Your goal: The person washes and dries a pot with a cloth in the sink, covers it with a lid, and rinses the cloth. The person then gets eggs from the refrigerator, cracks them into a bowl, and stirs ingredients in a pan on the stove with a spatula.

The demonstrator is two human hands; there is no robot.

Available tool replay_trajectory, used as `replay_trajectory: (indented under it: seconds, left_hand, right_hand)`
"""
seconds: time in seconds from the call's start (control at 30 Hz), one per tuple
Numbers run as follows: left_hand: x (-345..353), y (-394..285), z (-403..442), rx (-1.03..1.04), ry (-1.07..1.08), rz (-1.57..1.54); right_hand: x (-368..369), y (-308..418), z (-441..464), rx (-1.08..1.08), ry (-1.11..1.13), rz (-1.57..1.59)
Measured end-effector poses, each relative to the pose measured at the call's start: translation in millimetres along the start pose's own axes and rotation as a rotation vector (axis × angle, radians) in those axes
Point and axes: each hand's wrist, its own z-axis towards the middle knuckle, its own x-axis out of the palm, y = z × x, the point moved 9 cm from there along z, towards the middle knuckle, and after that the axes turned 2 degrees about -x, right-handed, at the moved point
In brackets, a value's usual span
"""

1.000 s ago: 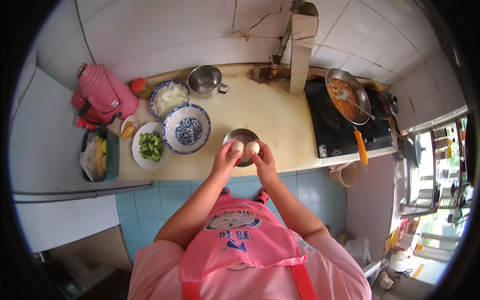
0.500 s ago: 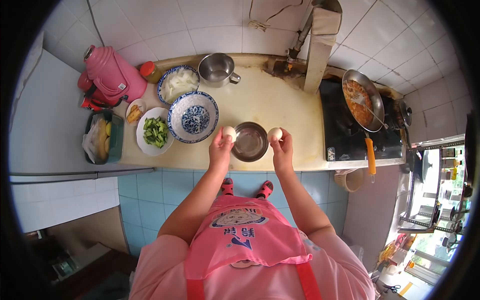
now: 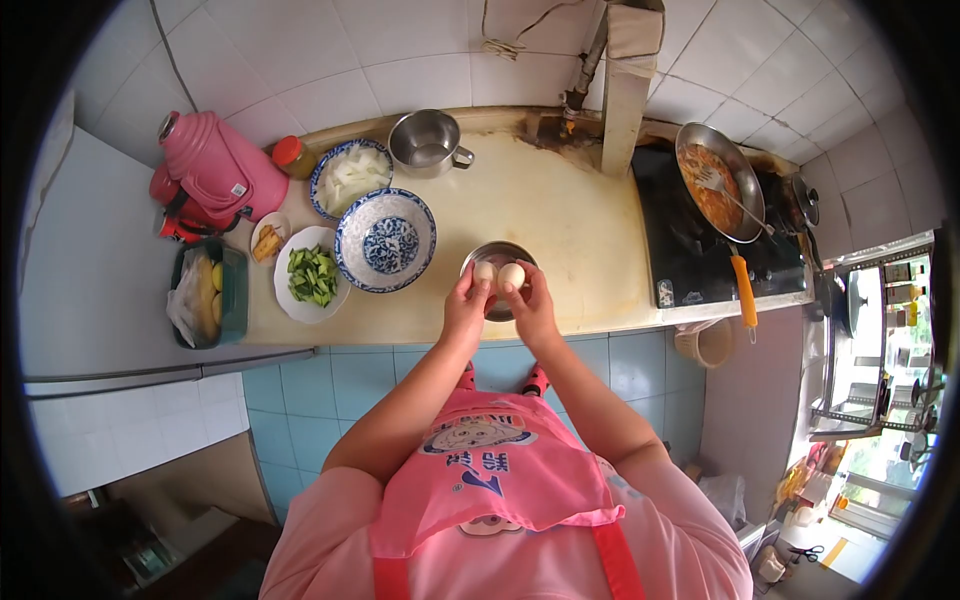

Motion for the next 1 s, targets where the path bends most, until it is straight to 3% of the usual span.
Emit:
replay_trajectory:
  seconds: [0.13, 0.4, 0.57, 0.63, 0.7, 0.93, 1.0]
  left_hand:
    - [-10, 5, 5, -0.101, 0.06, -0.082]
    - [-9, -8, -3, -0.206, 0.122, -0.235]
    - [0, -10, 3, -0.449, 0.281, -0.392]
    - [2, -17, 6, -0.45, 0.202, -0.264]
    - [10, -41, 13, -0.213, 0.295, 0.409]
    - [35, -52, 34, 0.119, 0.526, 0.77]
    - [41, -50, 32, 0.066, 0.55, 0.732]
  right_hand:
    - [-22, -5, 5, 0.122, -0.079, 0.143]
    - [-23, -13, 5, 0.432, 0.014, 0.424]
    - [-19, -21, 5, 0.505, 0.121, 0.504]
    - [-15, -25, 9, 0.518, 0.203, 0.48]
    - [-14, -24, 13, 0.542, 0.225, 0.418]
    - [-2, -9, 23, 0.508, 0.315, 0.142]
    - [2, -9, 25, 0.509, 0.327, 0.149]
